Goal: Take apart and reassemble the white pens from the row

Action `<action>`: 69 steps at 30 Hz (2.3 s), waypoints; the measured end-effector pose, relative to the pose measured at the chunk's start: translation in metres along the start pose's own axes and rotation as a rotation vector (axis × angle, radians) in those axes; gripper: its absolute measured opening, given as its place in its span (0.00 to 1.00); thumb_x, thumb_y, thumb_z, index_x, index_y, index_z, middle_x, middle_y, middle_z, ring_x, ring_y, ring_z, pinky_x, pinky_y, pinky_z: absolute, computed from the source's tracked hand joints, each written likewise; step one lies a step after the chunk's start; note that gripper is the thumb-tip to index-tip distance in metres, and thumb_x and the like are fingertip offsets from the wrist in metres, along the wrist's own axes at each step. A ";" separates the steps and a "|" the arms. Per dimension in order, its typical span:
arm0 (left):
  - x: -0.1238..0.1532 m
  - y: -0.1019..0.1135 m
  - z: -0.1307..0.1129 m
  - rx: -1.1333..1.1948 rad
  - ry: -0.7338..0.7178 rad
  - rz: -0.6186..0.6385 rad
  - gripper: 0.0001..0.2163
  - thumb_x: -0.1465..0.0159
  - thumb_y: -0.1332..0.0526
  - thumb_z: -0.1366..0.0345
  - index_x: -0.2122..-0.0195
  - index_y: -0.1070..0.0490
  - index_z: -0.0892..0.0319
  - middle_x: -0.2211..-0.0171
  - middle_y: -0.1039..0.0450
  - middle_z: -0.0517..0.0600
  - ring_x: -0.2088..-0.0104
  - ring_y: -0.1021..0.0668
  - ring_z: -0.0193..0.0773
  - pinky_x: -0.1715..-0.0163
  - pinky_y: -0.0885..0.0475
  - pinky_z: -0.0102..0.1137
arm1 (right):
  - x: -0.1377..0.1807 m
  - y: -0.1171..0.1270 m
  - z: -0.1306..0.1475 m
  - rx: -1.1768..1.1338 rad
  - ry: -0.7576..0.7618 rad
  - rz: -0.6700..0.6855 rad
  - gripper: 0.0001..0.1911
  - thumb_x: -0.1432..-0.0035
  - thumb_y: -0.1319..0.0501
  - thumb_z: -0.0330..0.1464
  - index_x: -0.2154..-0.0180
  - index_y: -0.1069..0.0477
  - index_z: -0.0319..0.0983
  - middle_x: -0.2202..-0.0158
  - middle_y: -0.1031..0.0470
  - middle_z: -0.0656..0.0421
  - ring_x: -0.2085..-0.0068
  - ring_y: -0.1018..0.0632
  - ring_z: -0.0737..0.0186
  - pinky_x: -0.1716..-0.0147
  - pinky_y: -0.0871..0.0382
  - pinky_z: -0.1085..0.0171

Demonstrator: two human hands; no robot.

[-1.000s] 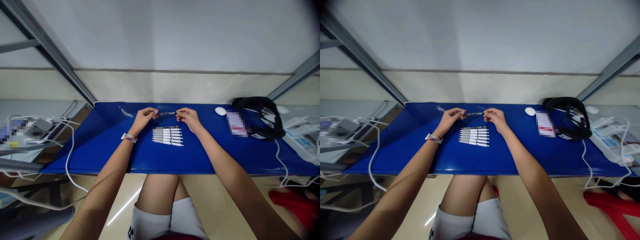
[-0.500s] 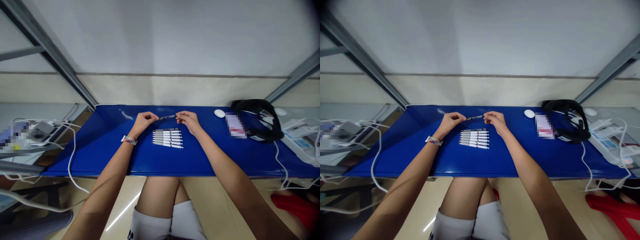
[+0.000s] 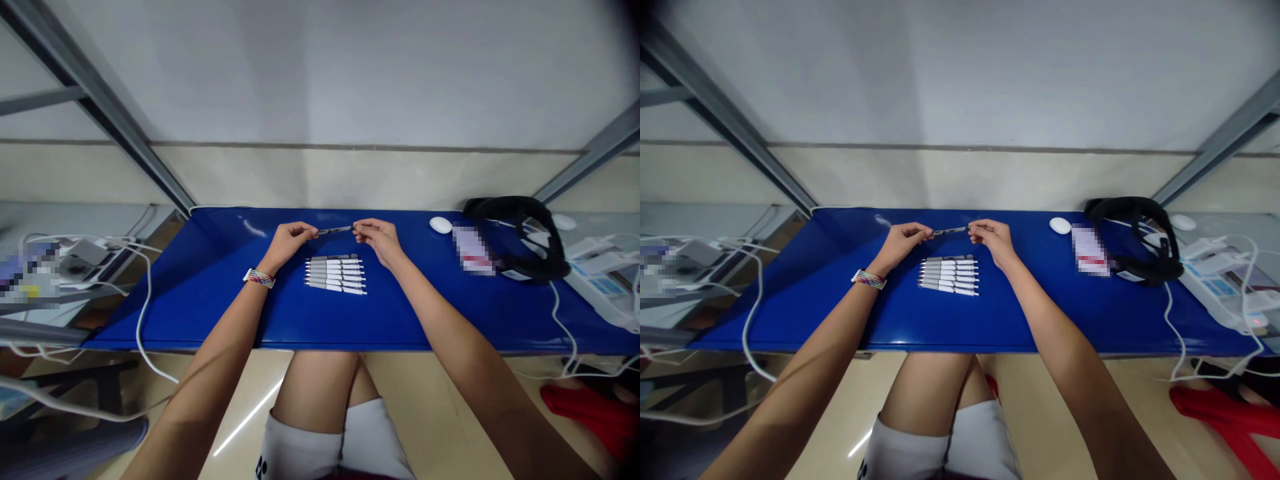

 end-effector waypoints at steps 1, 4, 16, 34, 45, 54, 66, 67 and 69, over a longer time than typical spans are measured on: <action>0.000 0.000 0.000 0.010 0.001 -0.002 0.13 0.36 0.28 0.52 0.61 0.14 0.58 0.63 0.14 0.54 0.64 0.19 0.38 0.59 0.25 0.33 | 0.000 0.000 -0.001 -0.004 -0.003 -0.002 0.17 0.56 0.20 0.41 0.65 0.16 0.40 0.69 0.18 0.55 0.69 0.22 0.61 0.63 0.24 0.57; 0.000 0.000 0.000 0.048 -0.003 -0.025 0.12 0.38 0.25 0.54 0.63 0.14 0.58 0.63 0.14 0.54 0.62 0.18 0.39 0.55 0.25 0.35 | 0.000 0.000 -0.002 -0.016 -0.024 -0.007 0.15 0.56 0.21 0.39 0.66 0.16 0.39 0.69 0.18 0.55 0.69 0.22 0.61 0.64 0.24 0.58; 0.001 0.000 -0.006 0.079 -0.035 -0.066 0.18 0.37 0.27 0.49 0.57 0.15 0.59 0.64 0.15 0.55 0.61 0.16 0.42 0.56 0.23 0.36 | -0.001 -0.002 -0.001 -0.059 -0.038 -0.002 0.16 0.55 0.21 0.41 0.65 0.17 0.41 0.69 0.18 0.56 0.68 0.22 0.61 0.62 0.24 0.58; 0.002 0.002 -0.007 0.071 -0.055 -0.086 0.13 0.38 0.25 0.54 0.61 0.13 0.58 0.63 0.14 0.55 0.59 0.16 0.42 0.53 0.23 0.37 | 0.000 -0.005 -0.005 -0.187 -0.109 0.021 0.11 0.51 0.22 0.34 0.64 0.17 0.39 0.69 0.18 0.56 0.67 0.21 0.62 0.63 0.23 0.62; 0.000 0.003 -0.005 0.102 -0.103 -0.155 0.13 0.40 0.23 0.57 0.57 0.13 0.56 0.67 0.17 0.50 0.67 0.21 0.36 0.65 0.28 0.32 | 0.006 -0.017 -0.002 -0.686 -0.407 0.206 0.15 0.34 0.40 0.28 0.48 0.23 0.33 0.61 0.17 0.51 0.66 0.20 0.65 0.67 0.21 0.68; 0.000 0.000 -0.004 0.120 -0.089 -0.151 0.13 0.42 0.22 0.57 0.59 0.14 0.57 0.71 0.19 0.49 0.70 0.23 0.35 0.67 0.30 0.31 | 0.004 -0.018 -0.005 -0.782 -0.430 0.152 0.14 0.36 0.41 0.24 0.50 0.25 0.35 0.66 0.19 0.56 0.69 0.21 0.67 0.71 0.22 0.71; 0.001 -0.003 -0.008 0.119 -0.084 -0.146 0.13 0.43 0.22 0.57 0.60 0.14 0.58 0.70 0.19 0.50 0.70 0.23 0.36 0.65 0.28 0.32 | 0.007 -0.022 0.000 -0.809 -0.427 0.133 0.11 0.36 0.40 0.25 0.53 0.25 0.36 0.70 0.23 0.59 0.72 0.24 0.69 0.75 0.25 0.74; 0.001 -0.003 -0.008 0.120 -0.082 -0.143 0.13 0.43 0.22 0.57 0.60 0.14 0.58 0.70 0.19 0.50 0.70 0.23 0.36 0.65 0.28 0.32 | 0.007 -0.022 0.000 -0.815 -0.425 0.123 0.11 0.36 0.40 0.25 0.53 0.25 0.35 0.70 0.24 0.59 0.72 0.24 0.70 0.75 0.26 0.75; 0.001 -0.003 -0.008 0.129 -0.077 -0.143 0.13 0.43 0.22 0.57 0.60 0.14 0.58 0.70 0.19 0.50 0.69 0.22 0.36 0.65 0.28 0.32 | 0.008 -0.023 0.002 -0.840 -0.418 0.106 0.11 0.35 0.41 0.26 0.52 0.25 0.35 0.69 0.23 0.58 0.72 0.24 0.69 0.74 0.25 0.74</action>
Point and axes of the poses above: each hand's wrist, its own x-axis away from the middle knuckle, its own y-axis out of the back of the hand, z = x × y, the point moved 4 cm from there along -x, towards the middle knuckle
